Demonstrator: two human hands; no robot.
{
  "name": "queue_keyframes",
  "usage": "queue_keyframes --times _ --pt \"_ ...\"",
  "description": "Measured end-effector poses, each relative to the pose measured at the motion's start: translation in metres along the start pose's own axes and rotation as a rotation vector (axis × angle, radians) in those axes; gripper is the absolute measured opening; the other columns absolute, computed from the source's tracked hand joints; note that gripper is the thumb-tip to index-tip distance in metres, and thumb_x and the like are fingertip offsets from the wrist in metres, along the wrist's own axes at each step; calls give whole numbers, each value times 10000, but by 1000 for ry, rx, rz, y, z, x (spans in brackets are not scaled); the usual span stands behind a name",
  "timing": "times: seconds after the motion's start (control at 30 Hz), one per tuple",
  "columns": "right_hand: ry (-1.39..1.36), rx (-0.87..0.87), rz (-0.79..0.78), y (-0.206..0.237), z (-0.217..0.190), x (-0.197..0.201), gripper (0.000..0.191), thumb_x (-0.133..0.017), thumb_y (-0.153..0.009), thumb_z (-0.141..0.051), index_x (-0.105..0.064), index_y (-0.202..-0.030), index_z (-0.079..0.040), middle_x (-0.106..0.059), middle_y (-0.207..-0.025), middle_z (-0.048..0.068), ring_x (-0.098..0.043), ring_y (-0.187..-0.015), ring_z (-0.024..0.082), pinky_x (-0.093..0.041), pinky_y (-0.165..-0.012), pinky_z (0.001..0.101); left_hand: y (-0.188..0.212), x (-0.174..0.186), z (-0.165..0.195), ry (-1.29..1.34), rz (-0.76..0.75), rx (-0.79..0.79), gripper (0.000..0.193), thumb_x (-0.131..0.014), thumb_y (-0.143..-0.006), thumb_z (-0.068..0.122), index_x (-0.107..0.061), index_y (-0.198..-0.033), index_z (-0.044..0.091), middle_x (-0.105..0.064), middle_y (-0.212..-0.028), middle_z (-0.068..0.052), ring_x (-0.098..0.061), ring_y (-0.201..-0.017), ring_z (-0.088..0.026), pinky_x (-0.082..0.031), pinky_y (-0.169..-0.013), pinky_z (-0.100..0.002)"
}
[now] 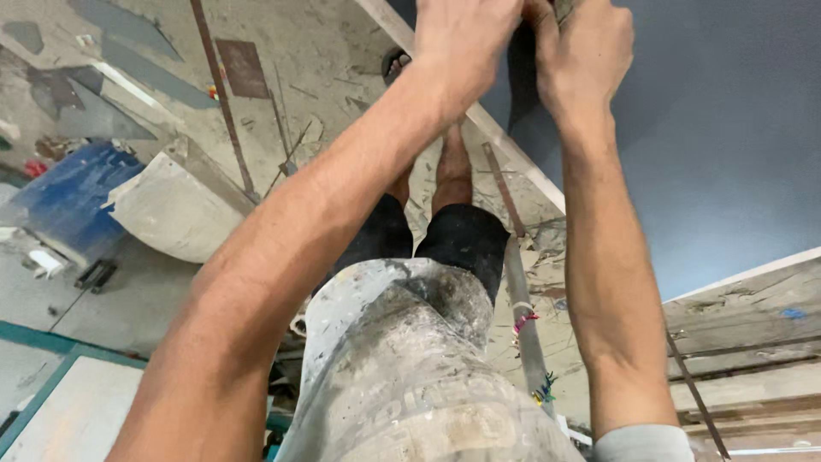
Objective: The person kneels on a workshop floor and cuts triangular shapes from a large dark gray sheet laid on a plywood board, using a utility knife to score along the sheet. They lift and separate cut pieces, stack the cut triangles on a workbench, and position a long metal straightedge over the board.
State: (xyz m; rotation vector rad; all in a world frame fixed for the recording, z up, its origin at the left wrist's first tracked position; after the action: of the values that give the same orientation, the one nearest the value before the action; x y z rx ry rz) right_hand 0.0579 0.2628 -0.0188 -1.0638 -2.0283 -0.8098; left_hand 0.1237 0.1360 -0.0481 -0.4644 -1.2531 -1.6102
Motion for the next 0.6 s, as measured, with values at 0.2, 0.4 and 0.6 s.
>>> queue_keyframes --times 0.2,0.4,0.6 --pt "26 -80 -7 -4 10 -1 309 -803 -978 -288 -670 -1104 -38 -732 -868 241 -693 -827 488 -540 -681 551 11 15 24 -165 283 64 1038 -815 -608 69 -337 -1519 209 -334 -1509 -191 -329 -1394 -502 -249 -881 -976" --pt "42 1 73 7 0 -5 311 -717 -1048 -314 -614 -1086 -23 -712 -814 245 -673 -749 501 -512 -614 571 7 4 20 -151 128 83 1114 -837 -646 90 -249 -1585 198 -311 -1552 -139 -307 -1437 -481 -212 -938 -993" --pt "-97 -235 -1 54 4 -22 380 -449 -1153 -349 -565 -1001 -20 -666 -722 246 -652 -683 497 -467 -593 602 4 10 17 -125 162 68 1128 -895 -583 132 -310 -1545 205 -374 -1477 -147 -358 -1389 -456 -218 -921 -980"
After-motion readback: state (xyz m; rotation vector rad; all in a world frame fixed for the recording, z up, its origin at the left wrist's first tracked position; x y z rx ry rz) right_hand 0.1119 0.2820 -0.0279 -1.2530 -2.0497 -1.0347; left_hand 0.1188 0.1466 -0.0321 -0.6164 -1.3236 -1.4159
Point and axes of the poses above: each hand's wrist, its own y-axis away from the middle knuckle, its own x-axis out of the back of the hand, z = x × y, the point moved 5 cm from there along -y, towards the middle knuckle
